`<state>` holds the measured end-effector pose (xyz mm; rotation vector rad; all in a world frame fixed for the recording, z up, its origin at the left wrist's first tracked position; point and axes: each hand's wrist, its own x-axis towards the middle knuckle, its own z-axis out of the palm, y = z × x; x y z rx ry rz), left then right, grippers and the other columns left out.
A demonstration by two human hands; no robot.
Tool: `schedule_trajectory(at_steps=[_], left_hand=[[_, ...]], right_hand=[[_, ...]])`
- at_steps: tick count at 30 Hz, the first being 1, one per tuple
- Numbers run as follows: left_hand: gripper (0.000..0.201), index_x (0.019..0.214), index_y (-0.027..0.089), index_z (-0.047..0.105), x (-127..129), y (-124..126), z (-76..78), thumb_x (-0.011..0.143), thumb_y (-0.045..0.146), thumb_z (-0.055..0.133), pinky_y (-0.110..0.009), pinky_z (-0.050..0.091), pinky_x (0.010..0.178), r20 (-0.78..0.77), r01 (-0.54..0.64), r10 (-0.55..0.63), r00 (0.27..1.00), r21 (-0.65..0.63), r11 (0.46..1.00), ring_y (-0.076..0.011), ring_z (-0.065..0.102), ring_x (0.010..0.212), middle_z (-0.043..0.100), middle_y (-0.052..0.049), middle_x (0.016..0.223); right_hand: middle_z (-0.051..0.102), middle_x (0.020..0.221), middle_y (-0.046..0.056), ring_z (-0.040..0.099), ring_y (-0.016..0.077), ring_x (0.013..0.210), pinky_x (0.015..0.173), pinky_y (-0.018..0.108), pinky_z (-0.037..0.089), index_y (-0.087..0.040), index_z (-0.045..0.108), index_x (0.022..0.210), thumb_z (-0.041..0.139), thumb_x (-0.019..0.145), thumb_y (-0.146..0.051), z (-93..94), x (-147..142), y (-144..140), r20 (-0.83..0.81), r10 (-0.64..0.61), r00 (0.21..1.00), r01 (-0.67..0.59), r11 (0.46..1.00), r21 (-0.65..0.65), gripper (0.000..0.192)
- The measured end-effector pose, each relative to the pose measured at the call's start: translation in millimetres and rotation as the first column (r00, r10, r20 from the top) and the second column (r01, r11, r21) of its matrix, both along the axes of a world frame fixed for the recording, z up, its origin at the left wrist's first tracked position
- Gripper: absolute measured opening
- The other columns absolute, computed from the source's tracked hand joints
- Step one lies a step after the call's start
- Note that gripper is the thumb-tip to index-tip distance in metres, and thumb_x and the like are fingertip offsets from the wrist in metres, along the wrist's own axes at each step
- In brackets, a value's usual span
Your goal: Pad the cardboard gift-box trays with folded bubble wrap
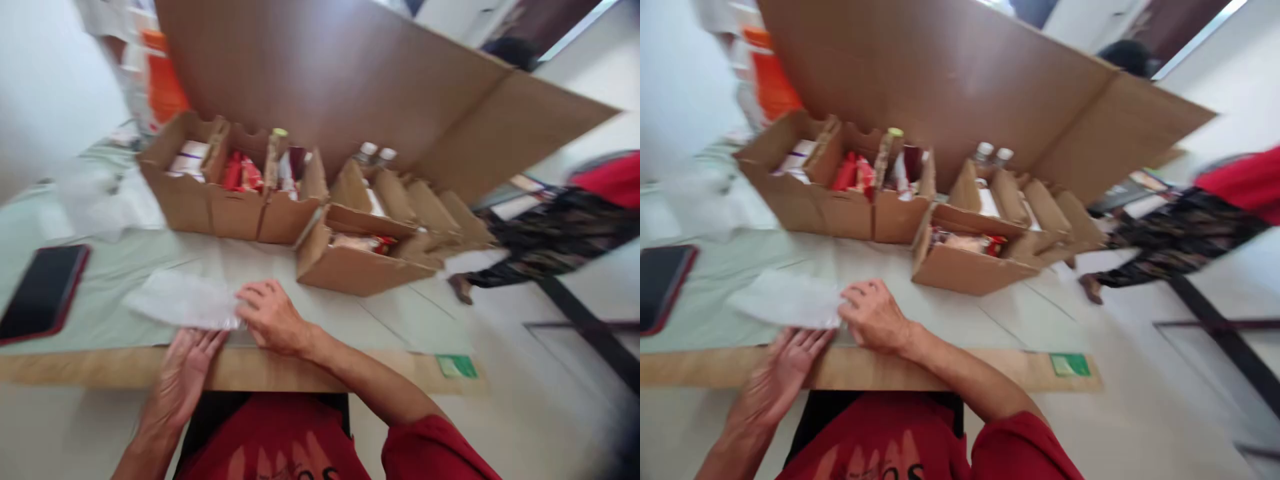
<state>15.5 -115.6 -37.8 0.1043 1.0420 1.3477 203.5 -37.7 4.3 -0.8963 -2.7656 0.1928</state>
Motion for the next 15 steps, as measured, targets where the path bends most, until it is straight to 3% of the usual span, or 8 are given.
schedule_trajectory(at_steps=[3,5,6,8,11,13,15], left_hand=[[0.036,0.109,0.019,0.074,21.0,10.7,6.7,0.073,0.018,0.080,-0.032,0.061,0.099,-0.062,0.056,-0.064,0.996,-0.134,0.989,-0.0251,0.071,0.115,0.078,-0.005,0.112],[0.042,0.114,0.019,0.075,43.3,10.2,9.7,0.072,0.011,0.076,-0.028,0.063,0.092,-0.069,0.123,-0.141,0.988,-0.215,0.969,-0.0236,0.072,0.111,0.078,-0.004,0.111],[0.045,0.115,0.019,0.075,55.2,8.0,11.4,0.072,0.010,0.076,-0.027,0.064,0.088,-0.058,0.160,-0.177,0.982,-0.229,0.960,-0.0232,0.073,0.109,0.078,-0.005,0.112],[0.048,0.117,0.019,0.076,78.4,1.9,16.0,0.070,0.013,0.080,-0.026,0.064,0.084,-0.027,0.232,-0.242,0.970,-0.203,0.951,-0.0228,0.073,0.105,0.078,-0.006,0.114],[0.054,0.114,0.018,0.077,106.8,-3.4,24.7,0.063,0.024,0.091,-0.026,0.064,0.083,0.001,0.318,-0.320,0.948,-0.118,0.941,-0.0229,0.074,0.102,0.078,-0.007,0.113],[0.057,0.110,0.017,0.078,118.4,-0.9,28.3,0.057,0.030,0.096,-0.026,0.063,0.084,-0.004,0.349,-0.350,0.937,-0.066,0.935,-0.0222,0.073,0.100,0.079,-0.007,0.109],[0.056,0.103,0.016,0.078,122.3,6.7,28.1,0.054,0.032,0.098,-0.025,0.062,0.082,-0.044,0.351,-0.352,0.935,-0.038,0.936,-0.0195,0.073,0.095,0.079,-0.006,0.103]], right_hand=[[0.066,0.141,0.011,0.051,0.0274,0.136,0.112,0.047,0.034,-0.020,0.072,0.114,0.065,0.090,-0.020,6.4,47.9,-60.7,-0.039,-0.044,0.998,0.038,0.988,-0.153,0.025],[0.057,0.153,0.011,0.047,0.0271,0.142,0.119,0.048,0.031,-0.023,0.066,0.131,0.070,0.092,-0.037,6.3,75.3,-87.5,-0.157,-0.144,0.977,0.082,0.935,-0.346,0.042],[0.050,0.159,0.012,0.045,0.0278,0.146,0.121,0.048,0.029,-0.025,0.061,0.140,0.073,0.090,-0.048,4.7,88.5,-95.8,-0.238,-0.241,0.941,0.110,0.882,-0.459,0.057],[0.042,0.164,0.014,0.041,0.0299,0.150,0.123,0.048,0.029,-0.026,0.049,0.154,0.077,0.081,-0.066,-1.3,112.4,-103.2,-0.371,-0.492,0.788,0.126,0.718,-0.684,0.087],[0.048,0.158,0.017,0.048,0.0309,0.145,0.120,0.047,0.036,-0.023,0.038,0.160,0.085,0.070,-0.069,-15.4,134.1,-102.8,-0.387,-0.746,0.542,-0.010,0.454,-0.891,0.111],[0.062,0.143,0.014,0.061,0.0270,0.127,0.109,0.041,0.046,-0.022,0.045,0.154,0.090,0.067,-0.062,-24.9,137.4,-104.6,-0.354,-0.813,0.461,-0.138,0.329,-0.934,0.107],[0.071,0.116,0.007,0.068,0.0196,0.101,0.091,0.033,0.052,-0.021,0.058,0.140,0.090,0.070,-0.054,-32.1,135.7,-111.3,-0.314,-0.868,0.386,-0.208,0.249,-0.946,0.083]])
